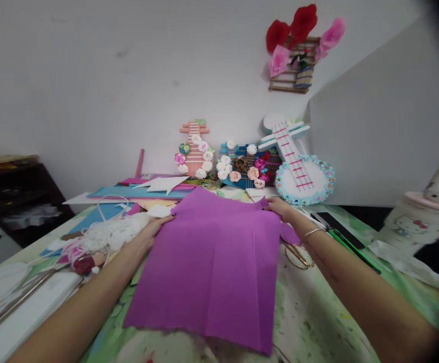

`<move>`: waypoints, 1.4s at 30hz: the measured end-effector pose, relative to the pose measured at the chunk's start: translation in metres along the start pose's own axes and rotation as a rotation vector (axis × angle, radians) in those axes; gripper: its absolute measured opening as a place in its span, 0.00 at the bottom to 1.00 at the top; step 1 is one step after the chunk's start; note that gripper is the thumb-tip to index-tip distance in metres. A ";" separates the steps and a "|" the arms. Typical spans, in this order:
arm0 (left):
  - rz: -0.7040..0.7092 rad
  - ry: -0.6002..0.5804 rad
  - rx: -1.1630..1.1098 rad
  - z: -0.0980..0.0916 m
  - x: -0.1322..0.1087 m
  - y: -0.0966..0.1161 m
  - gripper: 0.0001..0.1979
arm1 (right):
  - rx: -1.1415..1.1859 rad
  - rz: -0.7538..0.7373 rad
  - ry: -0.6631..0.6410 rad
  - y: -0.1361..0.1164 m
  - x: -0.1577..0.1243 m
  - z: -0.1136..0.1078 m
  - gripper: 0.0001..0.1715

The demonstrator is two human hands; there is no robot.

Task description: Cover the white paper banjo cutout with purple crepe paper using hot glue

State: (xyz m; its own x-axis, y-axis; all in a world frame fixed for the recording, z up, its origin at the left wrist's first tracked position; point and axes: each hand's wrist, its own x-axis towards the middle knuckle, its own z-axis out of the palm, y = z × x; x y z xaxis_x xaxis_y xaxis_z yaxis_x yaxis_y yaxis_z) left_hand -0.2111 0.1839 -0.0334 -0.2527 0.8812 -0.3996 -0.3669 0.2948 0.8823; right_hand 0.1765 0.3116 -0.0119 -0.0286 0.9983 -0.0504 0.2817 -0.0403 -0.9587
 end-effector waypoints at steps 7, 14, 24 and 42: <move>0.005 -0.027 -0.069 0.002 0.003 -0.012 0.09 | 0.000 0.029 0.064 0.010 0.007 -0.007 0.19; 0.053 -0.040 -0.133 0.003 0.011 -0.019 0.14 | 0.117 0.239 -0.063 0.024 -0.038 -0.007 0.23; -0.015 -0.100 -0.147 -0.001 0.012 -0.018 0.06 | 0.181 0.169 -0.023 0.019 -0.072 -0.020 0.45; -0.012 -0.165 -0.124 0.004 0.005 -0.029 0.08 | -0.636 -0.251 0.213 0.067 -0.047 -0.019 0.27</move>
State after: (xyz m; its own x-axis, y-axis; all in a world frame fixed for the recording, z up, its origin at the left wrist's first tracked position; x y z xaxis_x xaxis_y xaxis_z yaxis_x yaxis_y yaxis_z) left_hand -0.1978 0.1812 -0.0597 -0.1015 0.9296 -0.3544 -0.4786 0.2667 0.8366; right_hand 0.2150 0.2627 -0.0683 0.0037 0.9632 0.2689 0.7978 0.1592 -0.5815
